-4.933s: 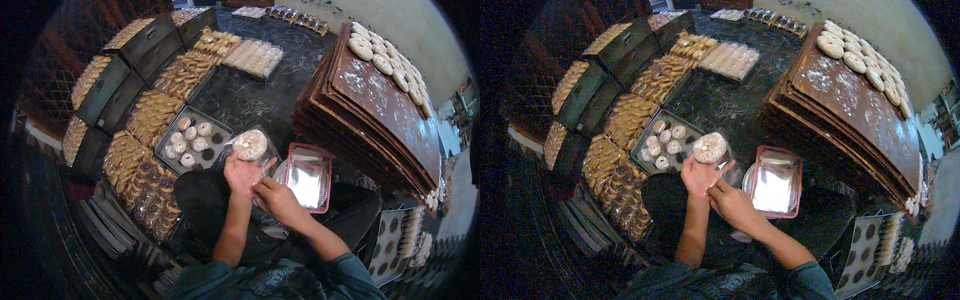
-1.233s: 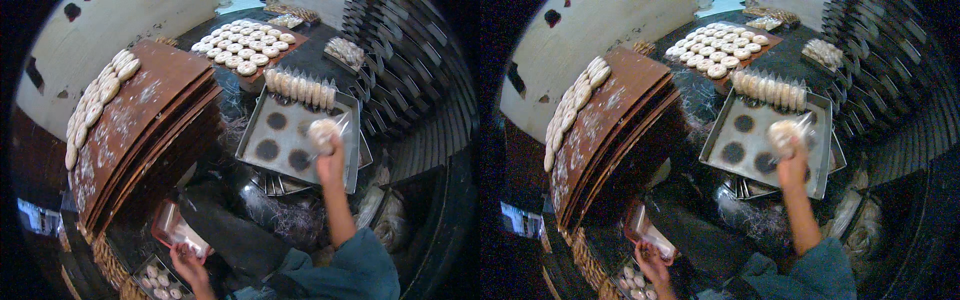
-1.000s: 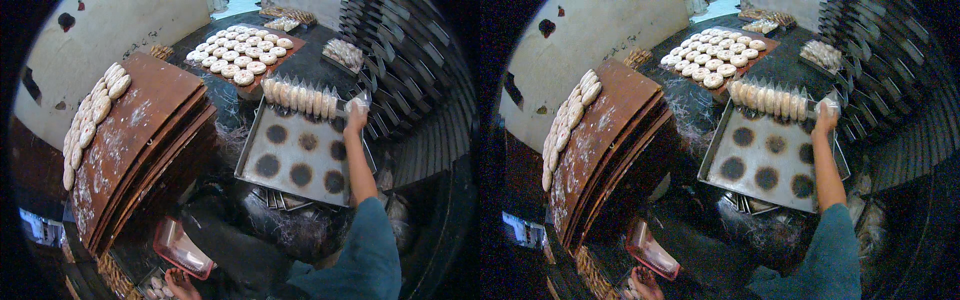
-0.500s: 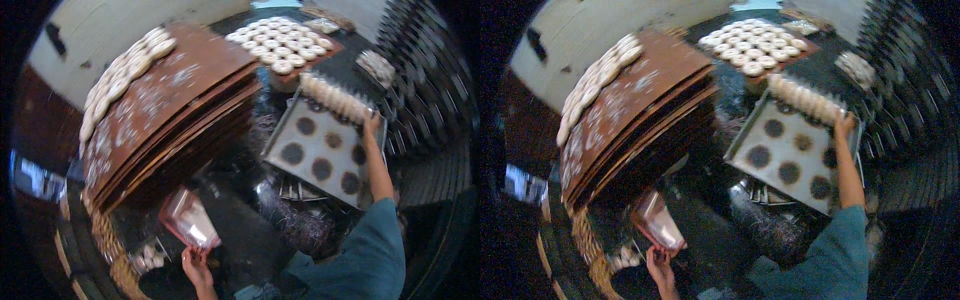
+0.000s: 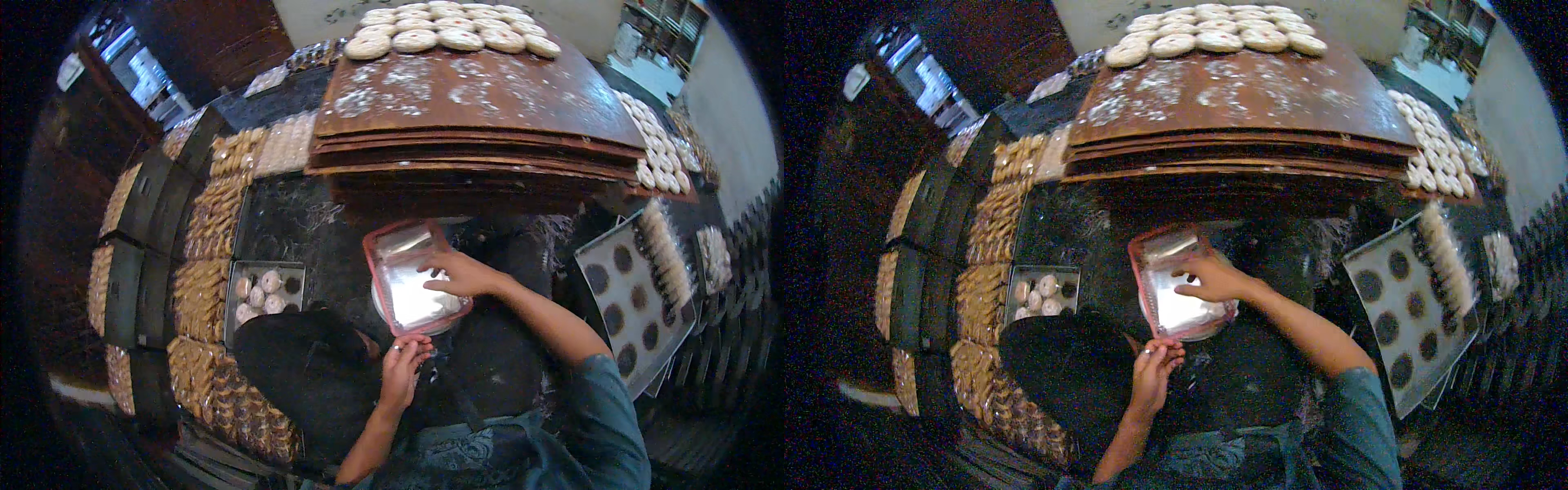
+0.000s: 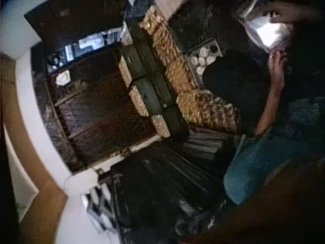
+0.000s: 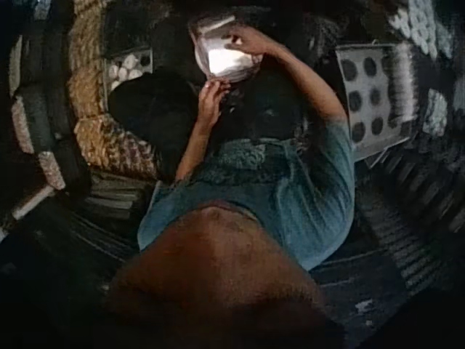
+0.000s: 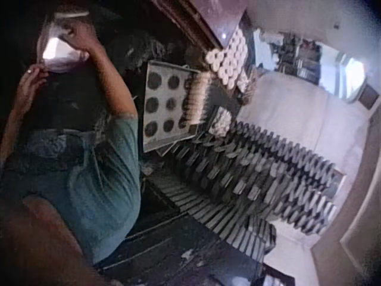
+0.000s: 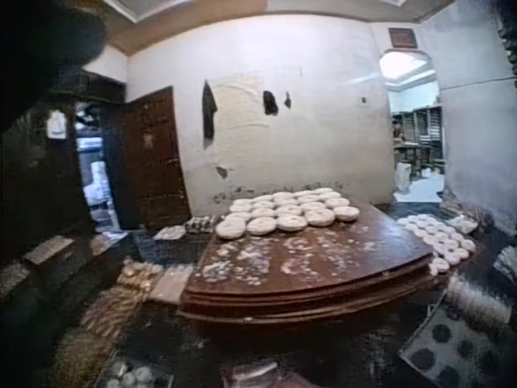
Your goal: The person sits on the floor and repeatedly picks round pastries from a wooden board, places each into a clear plastic bag, and sets the bagged pastries onto a metal tray. The workspace includes trays of other baked goods and a container of white powder nearby.
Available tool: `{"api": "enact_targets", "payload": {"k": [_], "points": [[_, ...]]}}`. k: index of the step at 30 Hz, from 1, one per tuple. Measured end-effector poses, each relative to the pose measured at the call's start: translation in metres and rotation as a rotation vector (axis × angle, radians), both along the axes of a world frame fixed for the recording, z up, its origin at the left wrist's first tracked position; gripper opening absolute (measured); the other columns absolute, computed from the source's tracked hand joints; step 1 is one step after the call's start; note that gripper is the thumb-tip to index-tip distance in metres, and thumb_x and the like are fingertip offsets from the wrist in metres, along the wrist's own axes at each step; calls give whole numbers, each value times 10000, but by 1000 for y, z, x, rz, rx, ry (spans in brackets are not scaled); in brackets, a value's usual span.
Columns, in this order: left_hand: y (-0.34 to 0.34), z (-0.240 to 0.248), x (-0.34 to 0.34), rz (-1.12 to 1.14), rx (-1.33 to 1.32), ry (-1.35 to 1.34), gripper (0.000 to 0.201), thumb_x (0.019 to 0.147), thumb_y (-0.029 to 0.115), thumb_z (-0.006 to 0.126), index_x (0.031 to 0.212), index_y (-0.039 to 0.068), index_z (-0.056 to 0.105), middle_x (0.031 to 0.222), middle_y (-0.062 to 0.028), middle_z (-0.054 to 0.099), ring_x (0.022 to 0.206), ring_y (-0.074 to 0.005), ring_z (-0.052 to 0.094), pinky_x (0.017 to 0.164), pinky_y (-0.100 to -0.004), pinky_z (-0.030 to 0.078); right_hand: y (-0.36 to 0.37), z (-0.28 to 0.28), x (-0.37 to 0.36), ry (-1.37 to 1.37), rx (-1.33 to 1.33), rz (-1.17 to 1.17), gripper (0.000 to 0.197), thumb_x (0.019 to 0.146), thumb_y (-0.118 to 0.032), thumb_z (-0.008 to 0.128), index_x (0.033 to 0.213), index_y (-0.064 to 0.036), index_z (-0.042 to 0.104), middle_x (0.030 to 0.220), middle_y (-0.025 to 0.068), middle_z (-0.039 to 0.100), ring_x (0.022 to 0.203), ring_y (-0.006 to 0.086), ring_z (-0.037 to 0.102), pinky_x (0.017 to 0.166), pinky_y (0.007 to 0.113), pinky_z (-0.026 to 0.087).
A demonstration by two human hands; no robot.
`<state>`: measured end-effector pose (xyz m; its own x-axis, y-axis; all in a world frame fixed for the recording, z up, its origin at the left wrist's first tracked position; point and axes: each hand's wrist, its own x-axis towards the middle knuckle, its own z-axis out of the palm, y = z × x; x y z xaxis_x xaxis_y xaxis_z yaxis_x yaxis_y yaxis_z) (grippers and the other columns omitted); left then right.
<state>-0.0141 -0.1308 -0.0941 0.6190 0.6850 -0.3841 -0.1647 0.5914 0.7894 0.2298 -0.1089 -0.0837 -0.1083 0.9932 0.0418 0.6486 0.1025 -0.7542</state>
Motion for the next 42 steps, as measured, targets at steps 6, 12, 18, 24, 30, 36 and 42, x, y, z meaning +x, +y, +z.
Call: {"api": "enact_targets", "payload": {"k": [6, 12, 18, 24, 30, 36, 42], "points": [[37, -46, -7, 17, 74, 191, 151, 910, 176, 480, 981, 65, 555, 970, -56, 607, 909, -148, 569, 808, -278, 439, 98, -136, -11, -480, -259, -130, 370, 778, -263, 614, 1000, 31, 578, 1047, 177, 583, 956, 302, 584, 811, 408, 463], [58, -75, -7, 178, -16, 156, 163, 885, 159, 514, 1011, 62, 550, 970, -54, 599, 891, -141, 561, 792, -273, 434, 120, -168, -22, -691, -307, -203, 355, 718, -243, 664, 1003, -41, 598, 1103, 168, 519, 1046, 358, 506, 858, 471, 434], [56, -80, 1, -32, 28, 103, 177, 888, 154, 510, 1016, 38, 545, 1017, -60, 582, 913, -147, 556, 833, -295, 440, 117, -163, -20, -294, -478, -265, 315, 780, -134, 454, 1048, -10, 562, 1075, 199, 580, 963, 356, 575, 818, 460, 454], [65, -61, 3, -156, -178, 3, 246, 896, 217, 489, 1057, 37, 536, 1076, -101, 570, 1013, -210, 546, 884, -355, 442, 108, -73, -16, -472, -217, 2, 277, 747, -127, 547, 1004, -65, 631, 956, 200, 605, 818, 380, 598, 751, 439, 483], [131, -19, 23, -125, -586, -808, 675, 872, 543, 337, 1347, 64, 311, 1390, -213, 285, 1245, -405, 315, 956, -647, 265, -30, 50, -66, -542, 173, 436, 546, 781, -280, 561, 1237, -3, 447, 1359, 220, 329, 1312, 340, 232, 1000, 516, 313], [109, 45, 18, -529, -21, -705, 787, 789, 448, 578, 1408, 149, 195, 1440, -186, 180, 1287, -461, 199, 988, -630, 223, -66, 59, -56, -206, 417, 381, 540, 742, -208, 636, 1229, -44, 468, 1407, 203, 253, 1199, 390, 404, 954, 458, 389], [93, 65, 26, -580, 157, -763, 1008, 653, 466, 720, 1427, 224, 121, 1476, -154, -12, 1308, -466, 119, 955, -632, 278, -74, 61, -79, 29, 342, 323, 592, 755, -128, 670, 1293, -149, 423, 1355, 283, 289, 1125, 382, 450, 927, 423, 396]]}}
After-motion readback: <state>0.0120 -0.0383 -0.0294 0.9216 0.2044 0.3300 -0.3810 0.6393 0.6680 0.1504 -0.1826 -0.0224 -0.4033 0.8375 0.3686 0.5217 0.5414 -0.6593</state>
